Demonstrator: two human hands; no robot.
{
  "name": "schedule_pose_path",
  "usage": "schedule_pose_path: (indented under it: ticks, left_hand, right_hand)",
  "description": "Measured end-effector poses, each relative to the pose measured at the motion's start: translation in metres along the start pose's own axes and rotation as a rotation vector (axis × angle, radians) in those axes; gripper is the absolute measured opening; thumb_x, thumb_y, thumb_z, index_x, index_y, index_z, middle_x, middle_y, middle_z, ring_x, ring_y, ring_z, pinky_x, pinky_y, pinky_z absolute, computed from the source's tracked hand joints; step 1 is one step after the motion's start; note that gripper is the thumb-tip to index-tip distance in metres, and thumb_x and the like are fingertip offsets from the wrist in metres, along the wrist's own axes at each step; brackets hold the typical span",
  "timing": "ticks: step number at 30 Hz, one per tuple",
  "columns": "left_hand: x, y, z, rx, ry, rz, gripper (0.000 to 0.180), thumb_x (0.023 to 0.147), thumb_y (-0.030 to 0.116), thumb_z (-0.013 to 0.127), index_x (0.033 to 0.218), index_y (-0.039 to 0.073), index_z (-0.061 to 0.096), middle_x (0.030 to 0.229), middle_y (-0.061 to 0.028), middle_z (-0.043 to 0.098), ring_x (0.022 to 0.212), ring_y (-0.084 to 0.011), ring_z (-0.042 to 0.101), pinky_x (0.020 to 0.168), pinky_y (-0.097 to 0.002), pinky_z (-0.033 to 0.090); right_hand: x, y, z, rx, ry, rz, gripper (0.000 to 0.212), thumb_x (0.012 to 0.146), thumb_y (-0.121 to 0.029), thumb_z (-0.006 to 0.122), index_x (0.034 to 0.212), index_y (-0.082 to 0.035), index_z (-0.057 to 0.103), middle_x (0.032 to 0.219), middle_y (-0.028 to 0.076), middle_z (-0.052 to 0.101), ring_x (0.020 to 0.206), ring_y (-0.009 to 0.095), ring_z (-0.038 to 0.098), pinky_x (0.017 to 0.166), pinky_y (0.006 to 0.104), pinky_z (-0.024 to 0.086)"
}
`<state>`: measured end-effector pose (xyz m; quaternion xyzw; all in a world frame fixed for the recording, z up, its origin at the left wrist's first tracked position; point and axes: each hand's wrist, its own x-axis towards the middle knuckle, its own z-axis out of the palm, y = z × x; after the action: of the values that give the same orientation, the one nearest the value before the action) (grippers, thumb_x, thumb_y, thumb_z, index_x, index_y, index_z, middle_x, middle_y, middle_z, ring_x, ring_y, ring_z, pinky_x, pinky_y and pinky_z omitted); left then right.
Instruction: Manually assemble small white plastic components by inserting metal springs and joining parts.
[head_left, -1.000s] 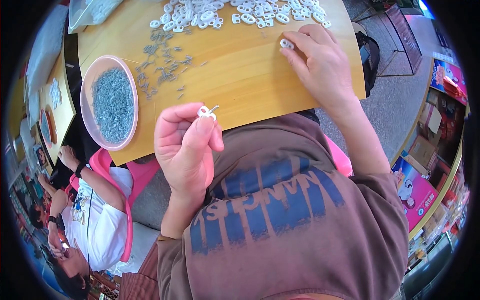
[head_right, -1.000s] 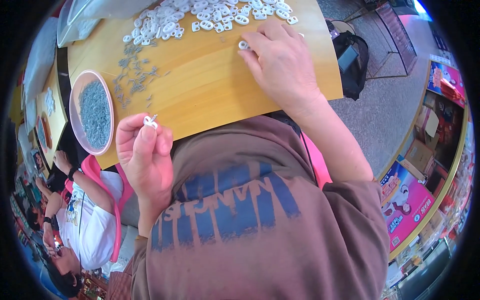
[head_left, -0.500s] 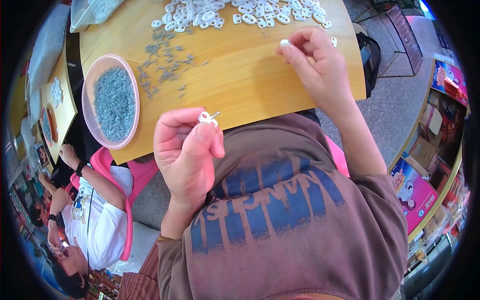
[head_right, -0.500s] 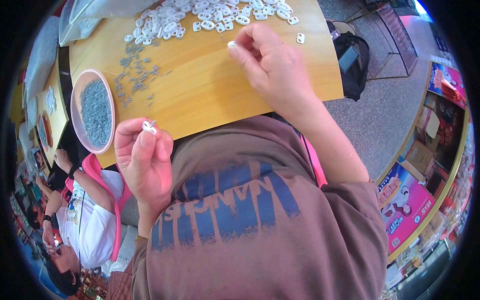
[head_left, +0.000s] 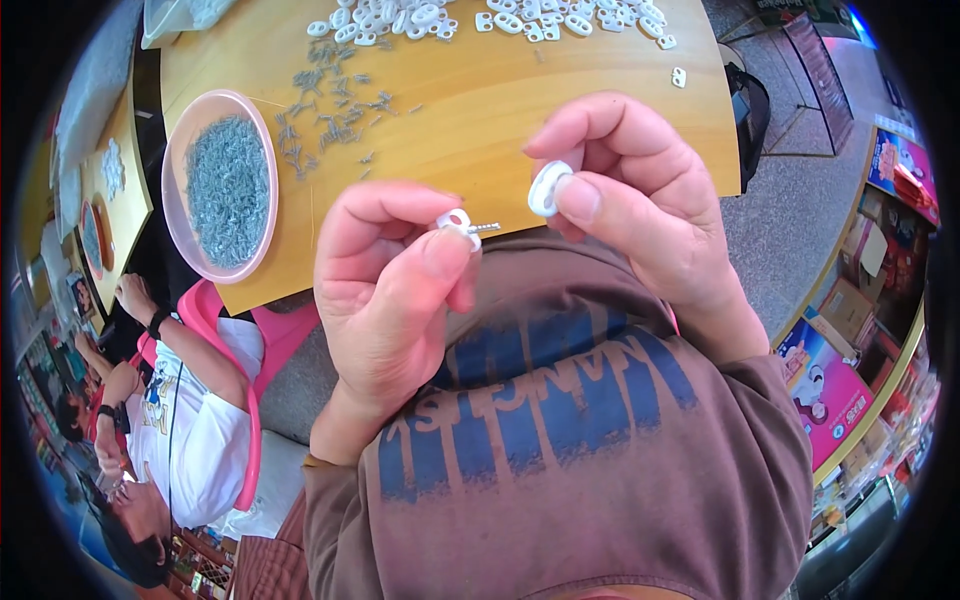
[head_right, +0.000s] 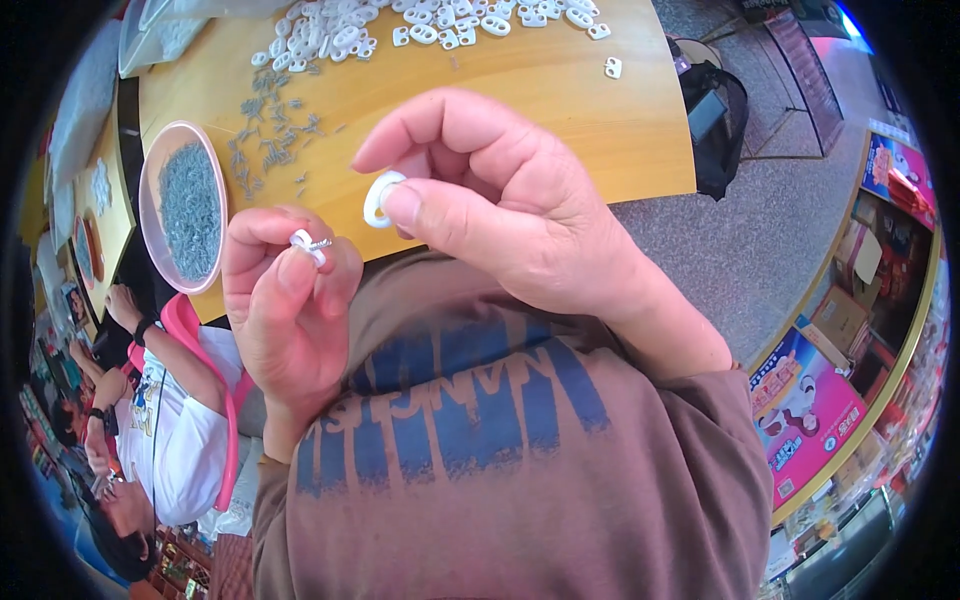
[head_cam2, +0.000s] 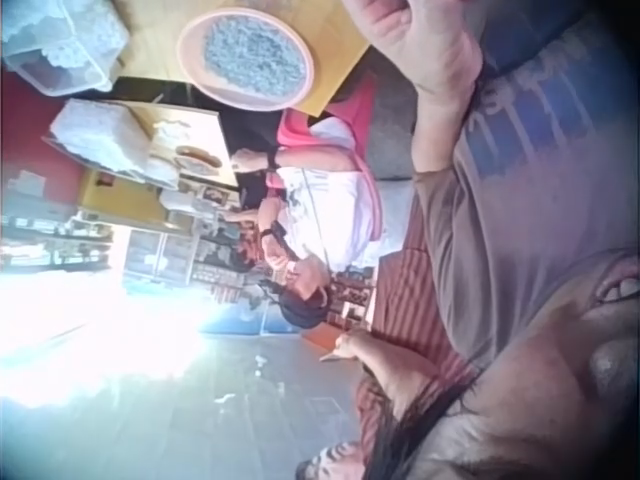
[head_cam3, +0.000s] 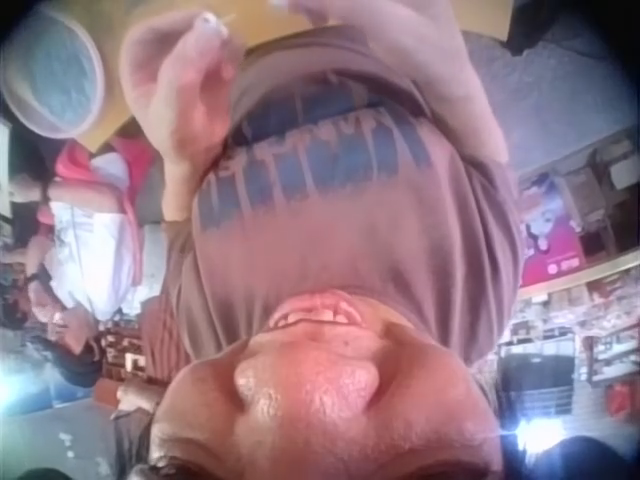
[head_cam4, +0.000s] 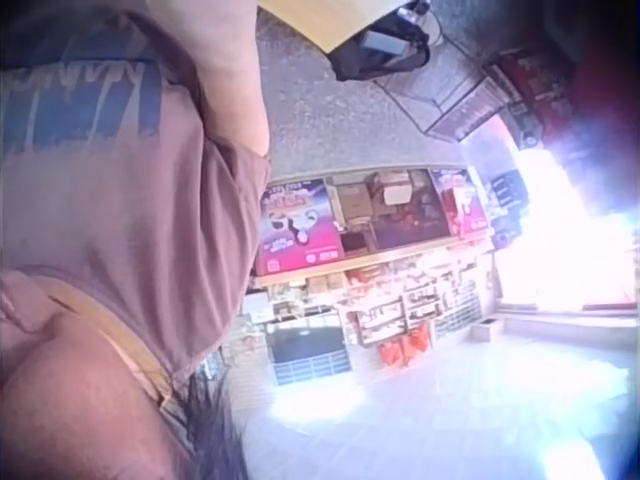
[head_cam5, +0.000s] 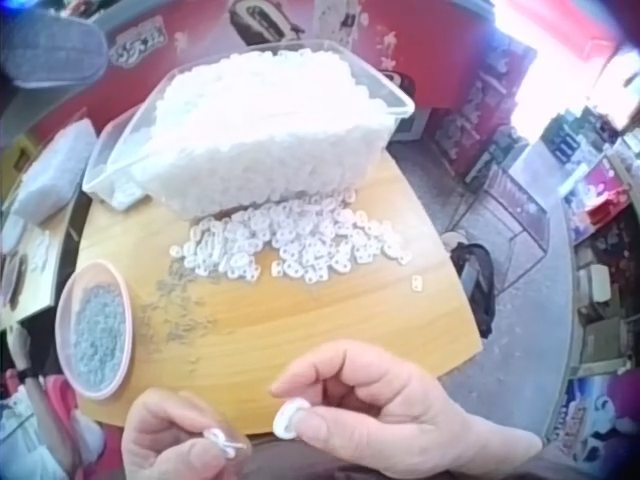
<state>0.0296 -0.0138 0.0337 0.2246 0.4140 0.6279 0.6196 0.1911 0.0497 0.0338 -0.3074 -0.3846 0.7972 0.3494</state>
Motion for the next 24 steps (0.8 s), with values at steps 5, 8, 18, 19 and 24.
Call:
schedule_pose_path:
  ticks: [5, 8, 18, 19, 24]
  left_hand:
    - [0.001, 0.002, 0.001, -0.006, -0.012, -0.046, 0.018, 0.077, -0.002, 0.056, 0.093, -0.001, 0.05, 0.076, -0.006, 0.055, 0.055, -0.0065, 0.048, 0.05, -0.0168, 0.039]
    - [0.001, 0.002, 0.0, 0.036, -0.065, -0.064, 0.017, 0.077, -0.001, 0.057, 0.093, -0.001, 0.051, 0.076, -0.0041, 0.056, 0.056, -0.0047, 0.048, 0.049, -0.0155, 0.038]
    - [0.0, -0.002, -0.003, 0.063, -0.061, -0.103, 0.017, 0.077, 0.001, 0.058, 0.093, 0.001, 0.052, 0.075, -0.0012, 0.055, 0.056, -0.0026, 0.046, 0.049, -0.0144, 0.037]
    - [-0.001, -0.002, -0.004, 0.068, -0.062, -0.105, 0.017, 0.077, 0.001, 0.057, 0.093, 0.001, 0.052, 0.075, -0.001, 0.055, 0.056, -0.0025, 0.046, 0.049, -0.0144, 0.037]
    - [0.0, -0.003, -0.004, 0.067, -0.052, -0.119, 0.016, 0.077, 0.0, 0.057, 0.092, 0.001, 0.052, 0.075, -0.0007, 0.055, 0.056, -0.0019, 0.046, 0.048, -0.0138, 0.036]
  right_hand:
    - [-0.001, 0.006, 0.0, 0.003, -0.041, -0.023, 0.014, 0.078, -0.006, 0.055, 0.09, 0.0, 0.051, 0.081, 0.006, 0.054, 0.069, 0.007, 0.049, 0.061, 0.0177, 0.039]
    - [0.0, 0.01, 0.0, 0.03, -0.077, -0.051, 0.013, 0.076, -0.004, 0.055, 0.089, 0.001, 0.052, 0.081, 0.008, 0.054, 0.069, 0.009, 0.049, 0.061, 0.0191, 0.039]
    - [0.001, 0.011, 0.004, 0.066, -0.099, -0.059, 0.013, 0.075, -0.002, 0.056, 0.086, 0.002, 0.055, 0.079, 0.008, 0.053, 0.07, 0.011, 0.049, 0.063, 0.021, 0.039]
    - [0.002, 0.011, 0.004, 0.06, -0.105, -0.059, 0.012, 0.075, -0.002, 0.056, 0.086, 0.002, 0.055, 0.079, 0.008, 0.054, 0.07, 0.011, 0.049, 0.063, 0.0211, 0.039]
    - [0.002, 0.01, 0.004, 0.049, -0.119, -0.063, 0.013, 0.075, -0.002, 0.056, 0.087, 0.003, 0.056, 0.079, 0.008, 0.054, 0.071, 0.011, 0.049, 0.063, 0.021, 0.038]
